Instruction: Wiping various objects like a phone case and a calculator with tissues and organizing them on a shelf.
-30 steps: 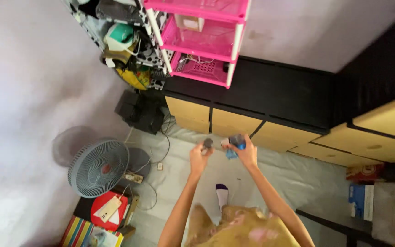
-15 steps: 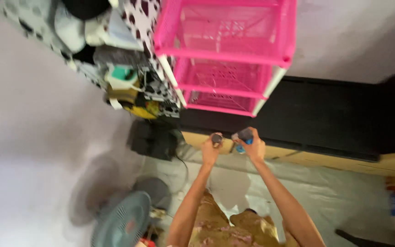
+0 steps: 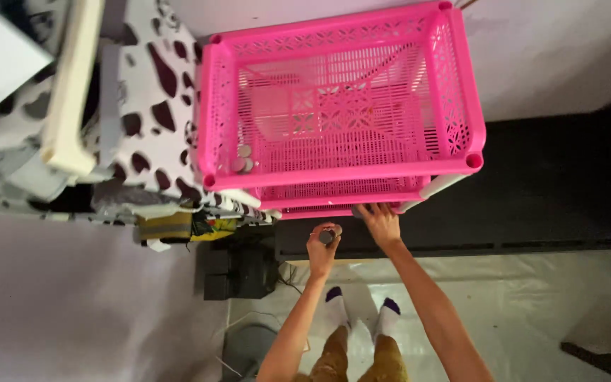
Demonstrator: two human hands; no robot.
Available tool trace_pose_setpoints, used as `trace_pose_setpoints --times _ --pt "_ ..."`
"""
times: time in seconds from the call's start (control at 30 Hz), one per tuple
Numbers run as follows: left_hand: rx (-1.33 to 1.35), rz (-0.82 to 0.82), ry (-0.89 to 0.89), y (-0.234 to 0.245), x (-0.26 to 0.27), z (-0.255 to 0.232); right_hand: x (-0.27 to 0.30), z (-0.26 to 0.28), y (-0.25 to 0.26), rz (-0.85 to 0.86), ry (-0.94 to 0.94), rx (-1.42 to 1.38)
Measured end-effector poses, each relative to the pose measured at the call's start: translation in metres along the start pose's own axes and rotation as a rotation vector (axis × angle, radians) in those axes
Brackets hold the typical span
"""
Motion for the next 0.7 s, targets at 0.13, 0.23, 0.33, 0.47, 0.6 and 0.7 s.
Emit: trace_pose_setpoints --times 0.13,0.23,0.33,0.47,0.6,0.7 --pt "-0.040 0.057 0.001 -0.012 -0.014 0.011 0.018 -0.039 -0.117 0.384 -0.115 0.082" --pt "-0.067 0.056 0.044 -0.024 -0.026 0.020 0.024 -0.062 -0.163 0.218 -0.255 0.090" --pt "-0.057 0.093 -0.055 -0.033 -0.035 0.024 0.036 -0.070 -0.198 0.208 -0.353 -0.023" --pt "-0.020 0.116 0.017 -0.044 -0.045 0.029 0.049 -0.071 -0.219 0.129 -0.491 -0.087" --pt "0.035 0.158 0.054 -0.062 -0.053 0.059 0.038 -0.067 -0.217 0.436 -0.631 0.027" --pt "-0.302 0.155 -0.131 -0.072 -0.063 0.096 0.056 -0.072 -0.255 0.325 -0.586 0.031"
Point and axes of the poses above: each hand's wrist, its own x-axis away from the middle knuckle, its own y-axis out of the back of the hand, z = x × y, the point moved 4 cm from there along -x, towards the middle knuckle, and after that the axes turned 1 degree about z, right-handed, at the moved point
